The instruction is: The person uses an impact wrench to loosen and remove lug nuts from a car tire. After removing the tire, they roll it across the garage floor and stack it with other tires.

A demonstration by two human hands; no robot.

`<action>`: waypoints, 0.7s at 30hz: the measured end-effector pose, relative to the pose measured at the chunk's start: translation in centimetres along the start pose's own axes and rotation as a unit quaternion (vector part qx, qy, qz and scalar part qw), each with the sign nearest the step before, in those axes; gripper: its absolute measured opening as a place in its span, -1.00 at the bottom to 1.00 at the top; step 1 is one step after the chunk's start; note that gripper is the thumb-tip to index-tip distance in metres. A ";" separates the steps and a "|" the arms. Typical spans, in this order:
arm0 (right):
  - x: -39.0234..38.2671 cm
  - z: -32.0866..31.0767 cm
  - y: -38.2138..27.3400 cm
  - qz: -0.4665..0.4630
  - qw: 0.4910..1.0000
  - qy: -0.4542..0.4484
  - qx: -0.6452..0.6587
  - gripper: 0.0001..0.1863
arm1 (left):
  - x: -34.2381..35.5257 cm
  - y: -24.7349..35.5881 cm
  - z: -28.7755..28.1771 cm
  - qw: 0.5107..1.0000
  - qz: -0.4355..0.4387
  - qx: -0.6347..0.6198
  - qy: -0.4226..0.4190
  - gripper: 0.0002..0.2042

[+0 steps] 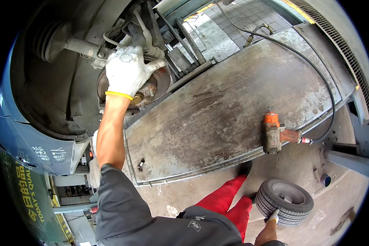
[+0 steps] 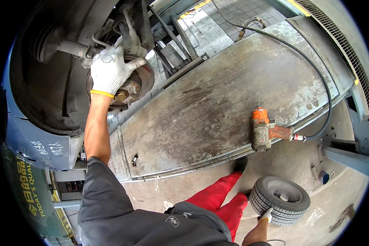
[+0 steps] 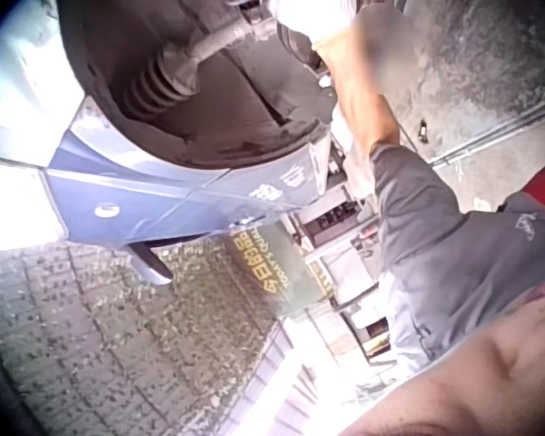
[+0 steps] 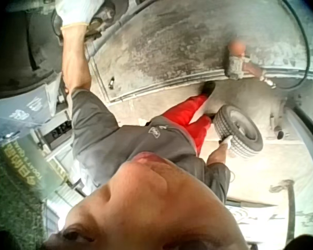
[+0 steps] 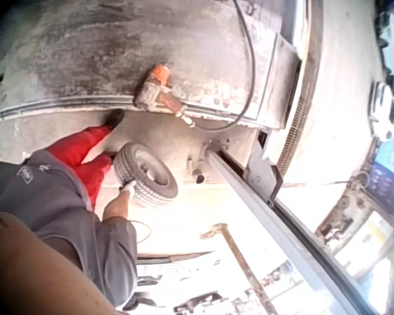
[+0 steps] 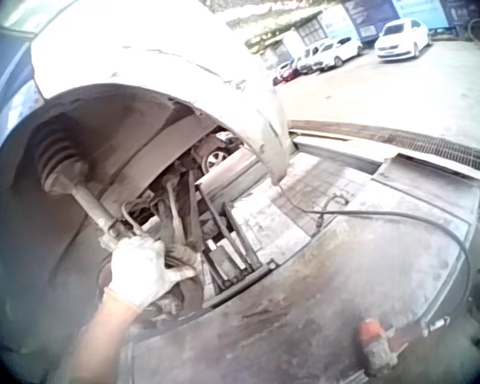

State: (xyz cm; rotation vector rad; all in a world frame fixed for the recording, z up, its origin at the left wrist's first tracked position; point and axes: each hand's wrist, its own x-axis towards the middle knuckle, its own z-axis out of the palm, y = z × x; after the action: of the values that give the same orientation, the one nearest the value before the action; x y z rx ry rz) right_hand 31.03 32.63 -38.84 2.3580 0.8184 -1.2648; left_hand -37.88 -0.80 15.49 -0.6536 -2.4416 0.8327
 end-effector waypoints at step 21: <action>1.7 -1.0 -0.6 0.041 0.999 -0.028 0.007 -0.12 | -1.3 -1.1 0.9 1.000 0.005 0.008 0.021 -0.34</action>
State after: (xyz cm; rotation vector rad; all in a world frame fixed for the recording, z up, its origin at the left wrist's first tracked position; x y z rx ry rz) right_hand 32.10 34.22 -39.74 2.3305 0.6912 -1.3024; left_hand -37.72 -2.72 15.25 -0.6702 -2.3937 0.8329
